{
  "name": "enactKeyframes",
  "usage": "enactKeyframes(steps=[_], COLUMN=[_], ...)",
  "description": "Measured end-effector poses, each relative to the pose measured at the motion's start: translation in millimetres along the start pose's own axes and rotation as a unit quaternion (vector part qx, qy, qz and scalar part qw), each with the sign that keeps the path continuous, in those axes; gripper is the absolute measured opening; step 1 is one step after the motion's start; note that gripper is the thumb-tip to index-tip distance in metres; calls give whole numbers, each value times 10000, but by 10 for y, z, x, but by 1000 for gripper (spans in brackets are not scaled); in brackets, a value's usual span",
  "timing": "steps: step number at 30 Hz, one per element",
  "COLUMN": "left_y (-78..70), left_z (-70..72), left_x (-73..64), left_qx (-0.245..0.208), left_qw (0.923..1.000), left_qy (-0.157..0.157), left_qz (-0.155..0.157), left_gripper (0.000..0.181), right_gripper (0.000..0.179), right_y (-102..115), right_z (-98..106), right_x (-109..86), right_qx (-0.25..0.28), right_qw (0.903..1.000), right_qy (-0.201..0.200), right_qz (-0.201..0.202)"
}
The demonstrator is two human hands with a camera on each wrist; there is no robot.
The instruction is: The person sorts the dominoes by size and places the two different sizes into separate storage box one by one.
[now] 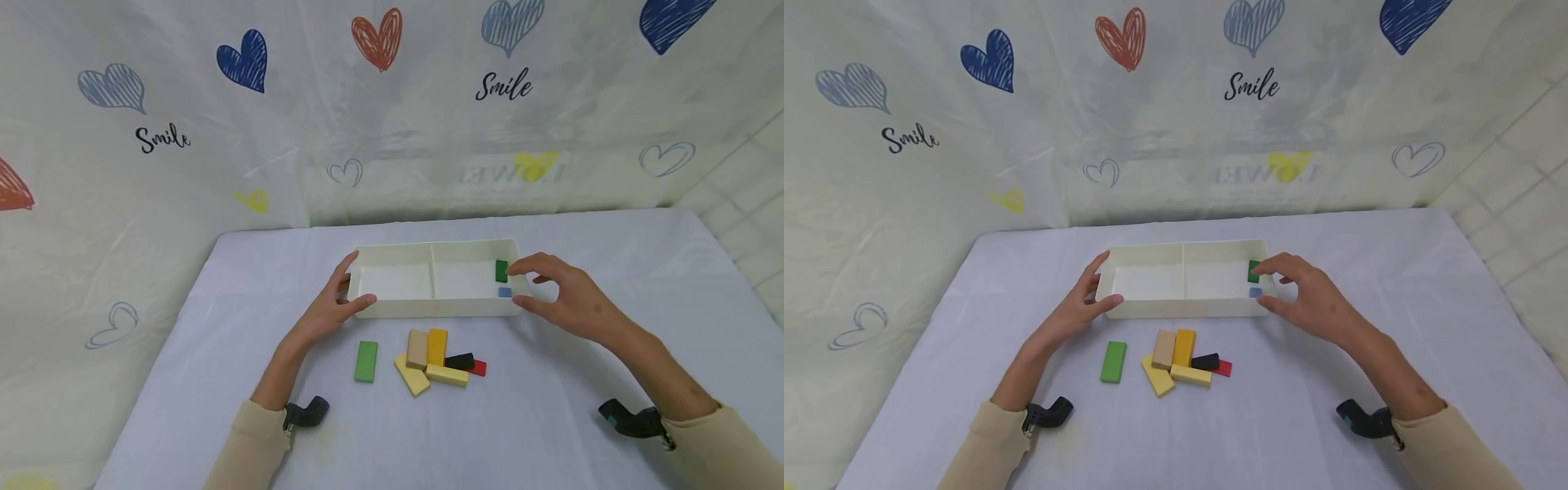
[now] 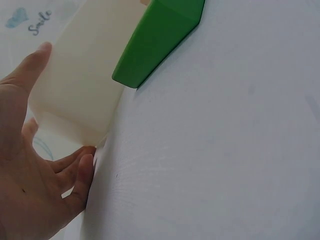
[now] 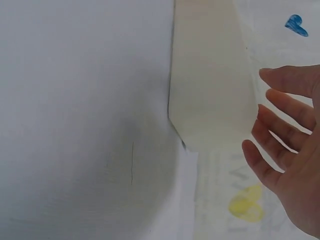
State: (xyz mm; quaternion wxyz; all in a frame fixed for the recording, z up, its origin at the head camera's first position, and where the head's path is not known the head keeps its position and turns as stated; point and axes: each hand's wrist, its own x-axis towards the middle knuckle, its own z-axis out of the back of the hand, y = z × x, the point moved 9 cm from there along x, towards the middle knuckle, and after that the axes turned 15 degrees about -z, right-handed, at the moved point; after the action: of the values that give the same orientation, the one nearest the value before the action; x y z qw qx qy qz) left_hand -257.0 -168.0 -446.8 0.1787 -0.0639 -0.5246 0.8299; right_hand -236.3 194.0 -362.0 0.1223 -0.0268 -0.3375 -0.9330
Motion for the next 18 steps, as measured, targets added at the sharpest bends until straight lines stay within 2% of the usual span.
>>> enactKeyframes(steps=[10, 18], left_y=[15, 23], left_z=[-3, 4], left_x=[27, 13], left_qx=[32, 66], left_qw=[10000, 10000], left_qy=[7, 23], left_qz=[-21, -28], left_gripper=[90, 90], right_gripper=[43, 40], right_y=[165, 241], right_z=[11, -93], right_x=[-86, -127], right_qx=[99, 201], right_qw=[9992, 9991], right_qy=[-261, -122], right_qz=[301, 357])
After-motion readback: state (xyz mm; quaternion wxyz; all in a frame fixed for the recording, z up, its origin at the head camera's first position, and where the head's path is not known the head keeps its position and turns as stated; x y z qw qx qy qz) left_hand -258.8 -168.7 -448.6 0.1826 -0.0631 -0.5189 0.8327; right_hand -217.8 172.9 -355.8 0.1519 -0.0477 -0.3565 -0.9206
